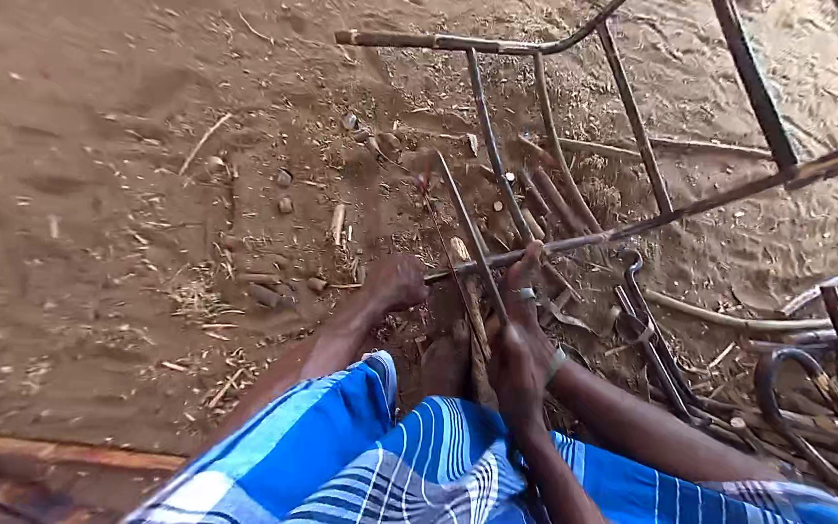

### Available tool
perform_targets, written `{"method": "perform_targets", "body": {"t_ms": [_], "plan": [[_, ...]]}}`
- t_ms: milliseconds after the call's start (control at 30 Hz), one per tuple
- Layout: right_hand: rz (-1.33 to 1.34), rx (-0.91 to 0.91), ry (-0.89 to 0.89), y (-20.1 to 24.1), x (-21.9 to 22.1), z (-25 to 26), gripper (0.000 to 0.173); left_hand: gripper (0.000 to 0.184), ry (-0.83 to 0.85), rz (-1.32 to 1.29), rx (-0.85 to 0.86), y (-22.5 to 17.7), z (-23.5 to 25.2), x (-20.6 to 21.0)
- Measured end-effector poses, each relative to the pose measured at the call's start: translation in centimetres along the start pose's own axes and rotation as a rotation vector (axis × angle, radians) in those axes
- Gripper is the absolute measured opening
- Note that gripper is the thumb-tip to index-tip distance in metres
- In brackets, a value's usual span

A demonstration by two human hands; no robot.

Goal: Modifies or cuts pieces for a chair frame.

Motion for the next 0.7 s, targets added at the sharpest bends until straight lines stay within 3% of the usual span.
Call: {"method": "perform_targets", "body": {"t_ms": [100, 233, 367, 467, 567, 700], "plan": [[0.047, -0.120, -0.073, -0.6, -0.1, -0.1, 0.051, 0.032, 0.012, -0.027, -0.026, 0.7, 0.4, -1.2], [-0.009, -0.055, -0.021, -0.8, 2.5, 3.2, 0.052, 0.031, 0.034, -0.061, -0.009, 0.5, 1.0, 0.8], [-0.002, -0.138, -0.056, -0.8, -0.6, -1.9, 0.054, 0.032, 0.001, -0.037, 0.020, 0.8, 0.5, 0.2], [-0.025, -0.135, -0.089, -1.8, 1.7, 0.7, 0.050, 0.032, 0.018, -0.064, 0.028, 1.3, 1.1, 0.9], [0.046, -0.117, -0.015, -2.2, 3.1, 3.5, 0.048, 0.030, 0.006, -0.080, 0.043, 0.9, 0.4, 0.6], [0.021, -0.108, -0.085, -1.7, -1.1, -3.1, 0.048, 0.032, 0.006, -0.078, 0.021, 0.9, 0.3, 0.0]]}}
Point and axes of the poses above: each hand's wrist, its own z-axis towards the middle knuckle, its own x-axis out of the palm, y = z × x, the point moved 3 cm from there along z, towards the middle knuckle, and after that the axes turned 4 degrees about z, right-handed, at the moved point
